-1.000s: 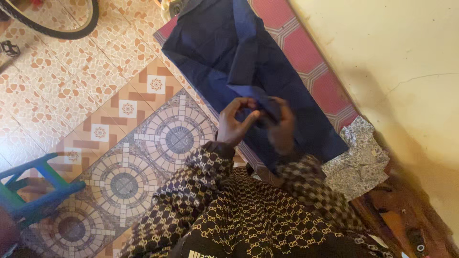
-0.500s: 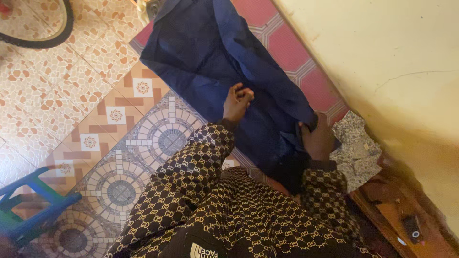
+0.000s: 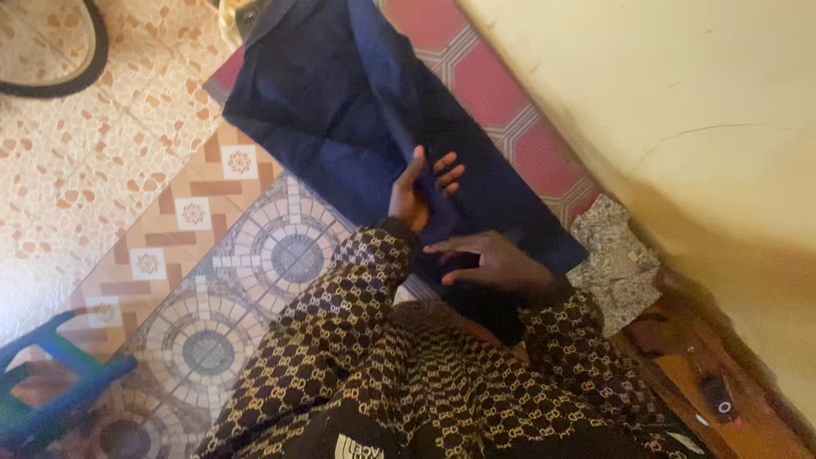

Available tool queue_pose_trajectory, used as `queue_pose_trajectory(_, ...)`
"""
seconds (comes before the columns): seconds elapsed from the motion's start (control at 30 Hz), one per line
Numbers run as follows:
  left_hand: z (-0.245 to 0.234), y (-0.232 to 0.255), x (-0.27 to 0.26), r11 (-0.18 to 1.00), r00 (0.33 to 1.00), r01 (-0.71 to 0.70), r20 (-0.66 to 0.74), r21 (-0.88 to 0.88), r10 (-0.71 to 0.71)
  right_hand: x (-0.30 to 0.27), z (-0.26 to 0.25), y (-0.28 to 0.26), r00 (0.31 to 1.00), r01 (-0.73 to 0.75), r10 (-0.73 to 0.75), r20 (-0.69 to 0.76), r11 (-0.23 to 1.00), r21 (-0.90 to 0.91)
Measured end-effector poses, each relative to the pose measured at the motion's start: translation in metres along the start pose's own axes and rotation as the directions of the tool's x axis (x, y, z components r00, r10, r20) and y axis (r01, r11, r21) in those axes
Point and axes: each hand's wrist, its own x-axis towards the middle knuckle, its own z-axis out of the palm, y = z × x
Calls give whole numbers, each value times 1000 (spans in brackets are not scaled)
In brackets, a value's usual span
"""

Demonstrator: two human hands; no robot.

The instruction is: The person picks up a shirt and a pair of trousers, spreads the trousers flat on a surface, folds them by hand, and then places the folded clothes into a storage bin.

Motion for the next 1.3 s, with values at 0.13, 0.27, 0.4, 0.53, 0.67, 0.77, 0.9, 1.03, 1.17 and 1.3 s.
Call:
queue_pose_trajectory(0.13,-3,6,-9,986,996,59,81,-153,-47,16,-4,34,836,-324,415,-358,901,288)
queue_pose_trajectory(0.27,-15,-5,-5,986,995,-7,93,-167,23,41,24,71,893,-185,246,-377,964,192)
queue_pose_trajectory(0.4,-38,-6,-5,941,927,76,372,-329,55,49,53,91,874,-230,377,-306,877,422)
queue_pose_trajectory(0.53,-40,-6,-7,990,999,-49,-7,-133,48,50,61,84,770,-129,399,-497,861,492)
queue_pose_trajectory(0.67,-36,-8,-4,999,940,-17,-340,-45,1,43,53,72,678,-91,478,-558,808,582)
queue_pose_trajectory(0.77,-32,-17,-7,987,972,32,-224,-157,-67,35,51,91,658,-93,484,-577,813,575)
queue_pose_trajectory(0.9,-24,-23,-28,963,973,127,-159,-239,-167,35,59,126,688,15,405,-602,822,570)
queue_pose_trajectory(1.03,-22,-21,-48,998,984,39,-178,46,-30,32,41,109,690,173,519,-504,558,811)
queue_pose_trajectory(1.17,-28,-26,-64,979,960,-9,-273,205,66,25,33,74,895,-96,408,-178,566,819)
queue_pose_trajectory(1.3,-41,-27,-64,968,972,-71,-199,241,121,-19,32,100,857,-449,511,-69,806,386)
